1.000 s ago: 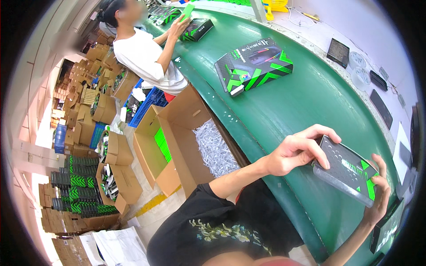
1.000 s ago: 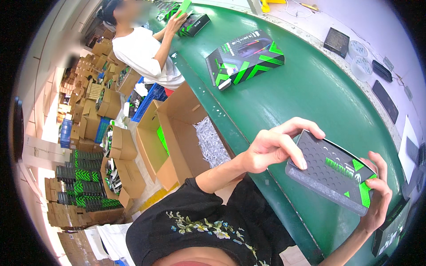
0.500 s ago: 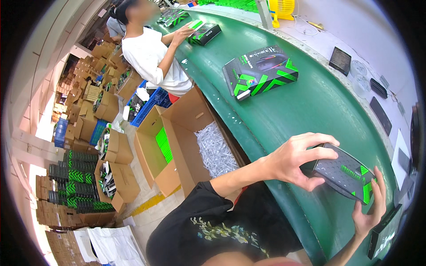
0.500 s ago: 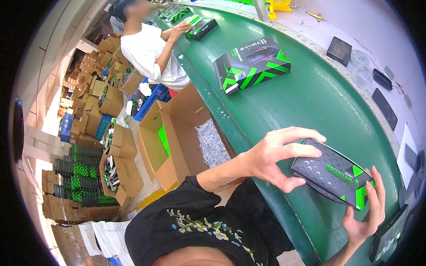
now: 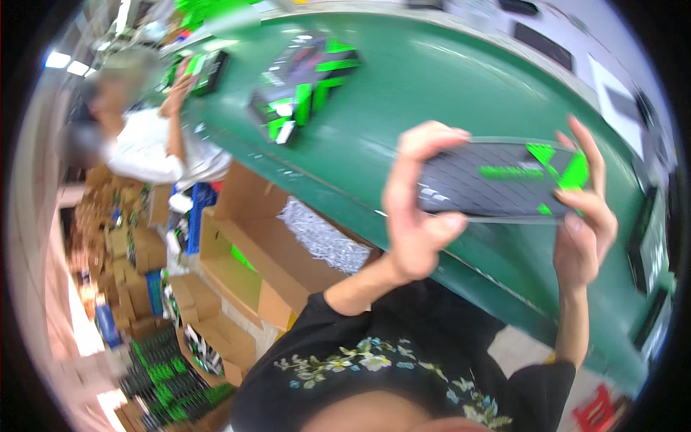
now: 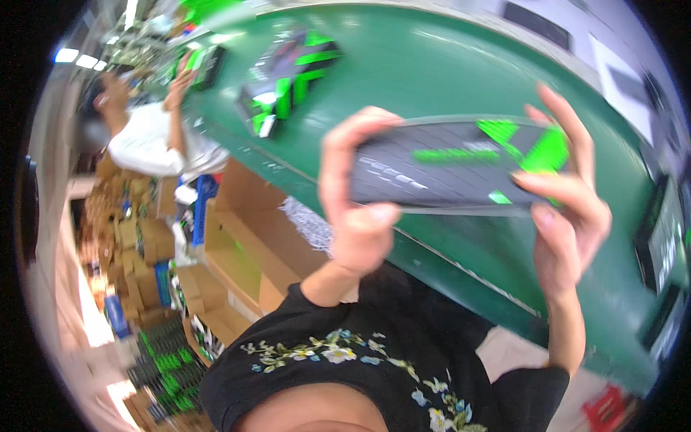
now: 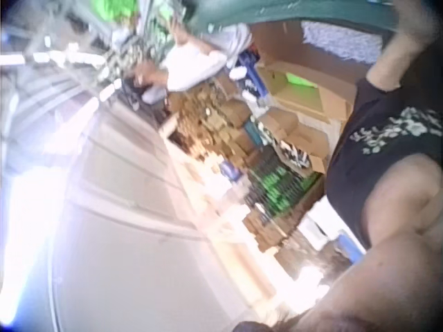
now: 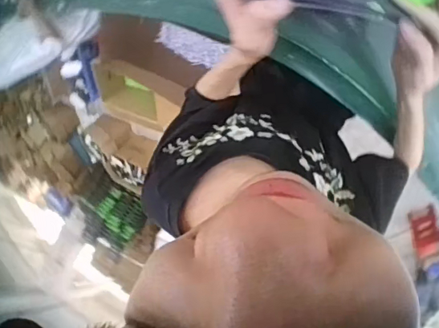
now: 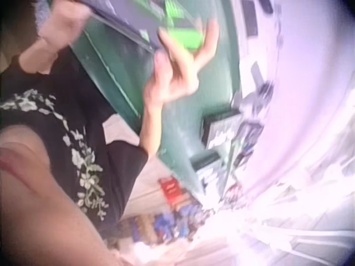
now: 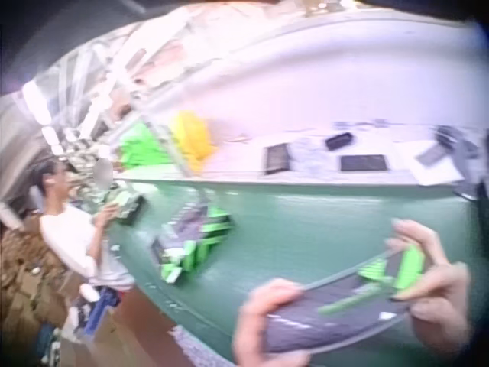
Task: Packing gaming mice into their retail boxes on an assembly line.
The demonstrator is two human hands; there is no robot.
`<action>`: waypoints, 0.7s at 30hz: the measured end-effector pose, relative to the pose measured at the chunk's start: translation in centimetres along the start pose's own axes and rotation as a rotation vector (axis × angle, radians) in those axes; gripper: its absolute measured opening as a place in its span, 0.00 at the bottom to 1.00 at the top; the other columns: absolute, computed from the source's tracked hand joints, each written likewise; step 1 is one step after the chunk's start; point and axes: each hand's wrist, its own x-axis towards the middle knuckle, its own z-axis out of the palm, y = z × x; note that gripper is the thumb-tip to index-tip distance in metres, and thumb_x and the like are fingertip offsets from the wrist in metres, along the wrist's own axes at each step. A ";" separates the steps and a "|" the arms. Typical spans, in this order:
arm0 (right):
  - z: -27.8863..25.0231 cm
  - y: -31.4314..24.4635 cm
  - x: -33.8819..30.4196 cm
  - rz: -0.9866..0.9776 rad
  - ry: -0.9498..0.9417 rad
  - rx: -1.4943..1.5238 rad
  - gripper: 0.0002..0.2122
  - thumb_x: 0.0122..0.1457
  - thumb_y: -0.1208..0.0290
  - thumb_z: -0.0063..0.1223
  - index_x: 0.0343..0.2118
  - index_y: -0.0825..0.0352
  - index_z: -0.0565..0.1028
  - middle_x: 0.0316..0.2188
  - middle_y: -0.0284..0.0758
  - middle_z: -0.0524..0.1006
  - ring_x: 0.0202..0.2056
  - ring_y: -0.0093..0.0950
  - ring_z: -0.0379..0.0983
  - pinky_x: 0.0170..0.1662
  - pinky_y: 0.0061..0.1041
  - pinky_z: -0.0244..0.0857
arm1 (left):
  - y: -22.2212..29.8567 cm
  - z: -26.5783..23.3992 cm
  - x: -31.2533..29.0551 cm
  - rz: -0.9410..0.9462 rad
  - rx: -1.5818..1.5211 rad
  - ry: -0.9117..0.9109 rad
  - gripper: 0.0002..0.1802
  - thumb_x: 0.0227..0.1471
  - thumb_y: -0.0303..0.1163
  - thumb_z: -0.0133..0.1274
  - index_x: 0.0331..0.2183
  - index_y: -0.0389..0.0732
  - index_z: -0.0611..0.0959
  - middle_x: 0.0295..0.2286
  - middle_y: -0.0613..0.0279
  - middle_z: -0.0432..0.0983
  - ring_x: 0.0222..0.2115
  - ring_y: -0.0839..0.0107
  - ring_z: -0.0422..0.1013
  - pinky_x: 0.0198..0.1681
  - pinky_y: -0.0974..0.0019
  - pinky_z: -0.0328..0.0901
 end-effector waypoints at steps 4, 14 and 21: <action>-0.4 1.3 -0.2 0.121 -0.047 0.221 0.21 0.53 0.61 0.47 0.42 0.71 0.79 0.59 0.57 0.61 0.60 0.48 0.58 0.62 0.46 0.47 | 0.0 -0.7 -0.2 -0.164 -0.400 0.015 0.43 0.38 0.43 0.48 0.57 0.35 0.62 0.53 0.38 0.58 0.55 0.52 0.59 0.60 0.51 0.52; -1.2 1.8 0.1 0.160 -0.098 0.279 0.30 0.53 0.62 0.46 0.57 0.77 0.65 0.59 0.53 0.62 0.61 0.40 0.58 0.63 0.36 0.50 | -0.8 -0.8 -0.5 -0.083 -0.232 -0.012 0.38 0.41 0.39 0.47 0.55 0.37 0.65 0.54 0.37 0.58 0.54 0.49 0.60 0.59 0.49 0.54; 0.5 0.9 0.2 -0.004 0.046 -0.169 0.29 0.47 0.69 0.66 0.52 0.73 0.69 0.49 0.42 0.68 0.54 0.34 0.63 0.59 0.31 0.53 | -0.4 1.8 1.0 0.095 0.045 0.039 0.25 0.37 0.29 0.66 0.39 0.37 0.73 0.45 0.45 0.64 0.50 0.56 0.62 0.53 0.56 0.59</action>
